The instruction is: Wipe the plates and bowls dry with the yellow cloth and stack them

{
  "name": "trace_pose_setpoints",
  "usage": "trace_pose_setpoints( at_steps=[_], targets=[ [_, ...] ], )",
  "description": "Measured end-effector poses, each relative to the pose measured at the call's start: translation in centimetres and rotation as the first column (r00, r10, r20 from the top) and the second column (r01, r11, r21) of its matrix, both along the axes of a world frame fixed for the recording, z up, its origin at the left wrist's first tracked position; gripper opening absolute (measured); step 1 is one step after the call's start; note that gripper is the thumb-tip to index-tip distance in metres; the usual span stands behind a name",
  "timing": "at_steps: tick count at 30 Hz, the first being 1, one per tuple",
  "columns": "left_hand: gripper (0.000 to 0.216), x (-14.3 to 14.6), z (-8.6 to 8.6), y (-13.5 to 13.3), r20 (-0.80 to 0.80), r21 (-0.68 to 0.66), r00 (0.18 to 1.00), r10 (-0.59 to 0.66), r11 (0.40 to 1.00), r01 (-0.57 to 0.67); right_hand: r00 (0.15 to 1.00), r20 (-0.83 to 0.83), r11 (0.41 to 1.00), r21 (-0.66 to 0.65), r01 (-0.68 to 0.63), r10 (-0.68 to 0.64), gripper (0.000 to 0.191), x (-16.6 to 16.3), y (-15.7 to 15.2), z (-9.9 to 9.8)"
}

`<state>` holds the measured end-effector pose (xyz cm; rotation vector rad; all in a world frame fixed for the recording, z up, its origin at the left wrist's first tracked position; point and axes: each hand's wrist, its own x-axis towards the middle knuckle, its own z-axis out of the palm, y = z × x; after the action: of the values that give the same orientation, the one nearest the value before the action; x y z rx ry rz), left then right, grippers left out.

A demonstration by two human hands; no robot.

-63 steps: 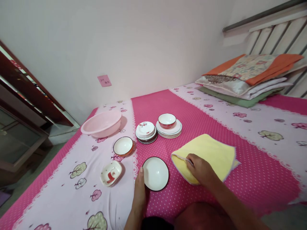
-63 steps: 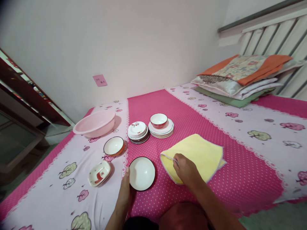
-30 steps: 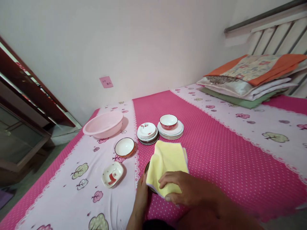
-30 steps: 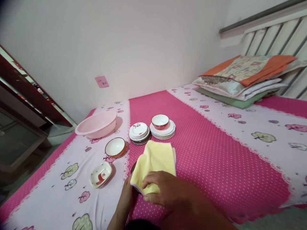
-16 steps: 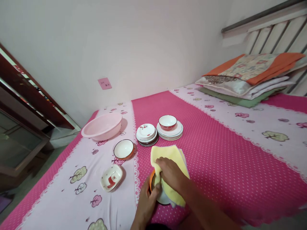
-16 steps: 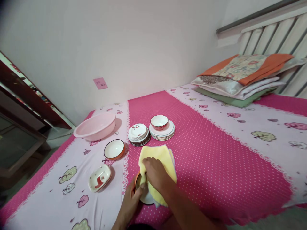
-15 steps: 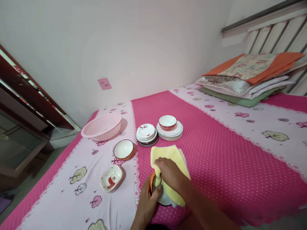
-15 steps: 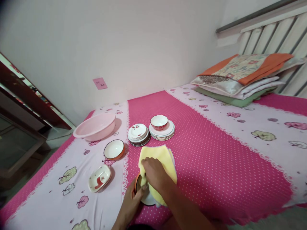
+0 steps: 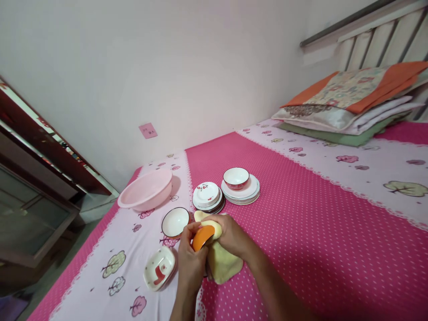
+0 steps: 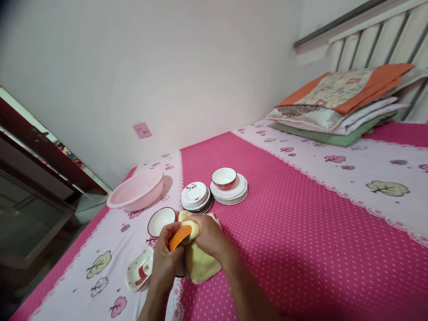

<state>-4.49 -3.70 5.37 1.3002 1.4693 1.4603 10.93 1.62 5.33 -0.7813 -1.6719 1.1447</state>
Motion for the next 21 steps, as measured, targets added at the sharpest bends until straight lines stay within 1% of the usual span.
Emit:
trace_pose_setpoints(
  at_steps=[4,6,9,11,13,15,18,20,21],
  targets=[
    [0.058,0.5,1.0,0.4,0.007,0.050,1.000,0.007,0.999,-0.007,0.961,-0.276,0.989,-0.135,-0.067,0.027,0.031,0.1,0.9,-1.0],
    [0.061,0.8,1.5,0.9,0.007,0.061,1.000,0.013,0.998,-0.013,0.940,-0.340,0.979,-0.182,-0.095,0.028,0.036,0.4,1.4,-1.1],
    [0.063,1.3,2.3,1.8,0.031,0.060,0.999,0.016,0.998,-0.017,0.910,-0.415,0.968,-0.218,-0.125,0.024,0.044,0.8,2.3,-1.3],
    [0.063,1.6,2.8,2.4,0.060,0.062,0.998,0.027,0.998,-0.031,0.866,-0.500,0.957,-0.259,-0.132,-0.016,0.046,0.9,2.8,-1.6],
    [0.062,2.2,3.2,3.0,0.108,0.083,0.993,0.038,0.995,-0.047,0.798,-0.598,0.936,-0.319,-0.152,-0.074,0.046,0.9,3.1,-1.9],
    [0.062,3.1,3.2,3.4,0.163,0.111,0.985,0.049,0.992,-0.067,0.729,-0.677,0.907,-0.365,-0.211,-0.104,0.043,0.7,3.2,-2.1],
    [0.062,4.9,2.5,3.8,0.233,0.146,0.969,0.075,0.983,-0.112,0.655,-0.744,0.874,-0.400,-0.277,-0.133,0.045,0.0,3.3,-2.5],
    [0.059,5.9,1.9,3.8,0.260,0.183,0.960,0.105,0.971,-0.156,0.626,-0.760,0.872,-0.413,-0.262,-0.172,0.052,-0.4,3.4,-2.8],
    [0.059,6.3,1.6,3.8,0.256,0.201,0.960,0.116,0.965,-0.170,0.638,-0.752,0.888,-0.395,-0.235,-0.166,0.054,-0.5,3.5,-3.1]
  ],
)
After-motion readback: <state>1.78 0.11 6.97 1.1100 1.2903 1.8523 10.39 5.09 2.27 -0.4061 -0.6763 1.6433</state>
